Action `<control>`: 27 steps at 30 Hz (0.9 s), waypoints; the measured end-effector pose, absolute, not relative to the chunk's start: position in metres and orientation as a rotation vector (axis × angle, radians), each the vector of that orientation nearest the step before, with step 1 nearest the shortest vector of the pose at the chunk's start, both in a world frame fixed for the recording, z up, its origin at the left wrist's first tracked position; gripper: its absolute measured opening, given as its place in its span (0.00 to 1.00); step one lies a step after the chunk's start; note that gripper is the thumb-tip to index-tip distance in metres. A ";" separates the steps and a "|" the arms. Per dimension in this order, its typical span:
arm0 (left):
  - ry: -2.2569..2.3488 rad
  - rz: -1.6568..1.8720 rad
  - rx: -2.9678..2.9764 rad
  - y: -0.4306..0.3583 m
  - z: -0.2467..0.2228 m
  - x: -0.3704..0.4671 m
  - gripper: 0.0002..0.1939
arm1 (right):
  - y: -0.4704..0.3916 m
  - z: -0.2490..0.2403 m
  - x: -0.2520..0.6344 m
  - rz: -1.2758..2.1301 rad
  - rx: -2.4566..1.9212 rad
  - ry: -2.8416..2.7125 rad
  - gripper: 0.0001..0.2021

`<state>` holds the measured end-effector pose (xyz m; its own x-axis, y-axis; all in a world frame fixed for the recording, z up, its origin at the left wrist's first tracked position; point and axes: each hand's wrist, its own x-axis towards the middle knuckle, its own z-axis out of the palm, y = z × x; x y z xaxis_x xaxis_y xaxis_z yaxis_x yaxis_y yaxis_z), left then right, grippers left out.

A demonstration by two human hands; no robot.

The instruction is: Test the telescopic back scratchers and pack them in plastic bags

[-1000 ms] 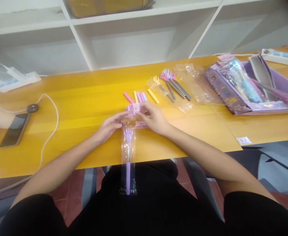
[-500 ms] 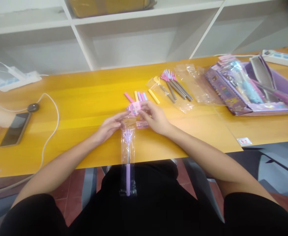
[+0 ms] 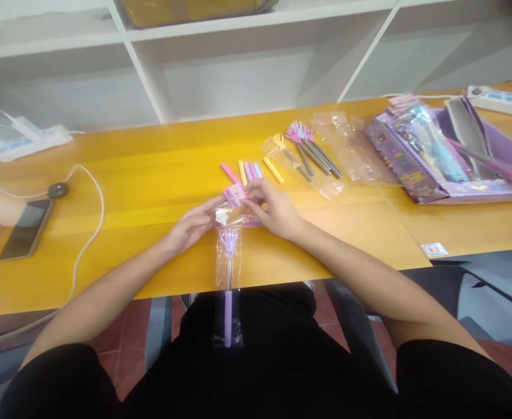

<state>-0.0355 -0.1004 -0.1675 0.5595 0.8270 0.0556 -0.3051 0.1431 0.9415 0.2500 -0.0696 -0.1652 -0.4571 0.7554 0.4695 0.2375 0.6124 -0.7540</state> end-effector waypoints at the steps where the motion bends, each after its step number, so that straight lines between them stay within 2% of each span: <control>1: 0.554 0.875 1.154 -0.100 -0.167 -0.036 0.36 | -0.070 -0.165 0.250 0.764 -0.780 -2.005 0.11; 10: 0.545 0.873 1.155 -0.100 -0.172 -0.038 0.34 | -0.069 -0.163 0.252 0.671 -0.752 -2.052 0.10; 27: 0.498 0.843 1.199 -0.103 -0.160 -0.033 0.36 | -0.068 -0.160 0.251 0.682 -0.662 -2.134 0.15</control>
<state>-0.0333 -0.1035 -0.1598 0.6093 0.7877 0.0910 -0.3010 0.1236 0.9456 0.2514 -0.0681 -0.1596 -0.5566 0.6489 0.5188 0.2279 0.7198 -0.6557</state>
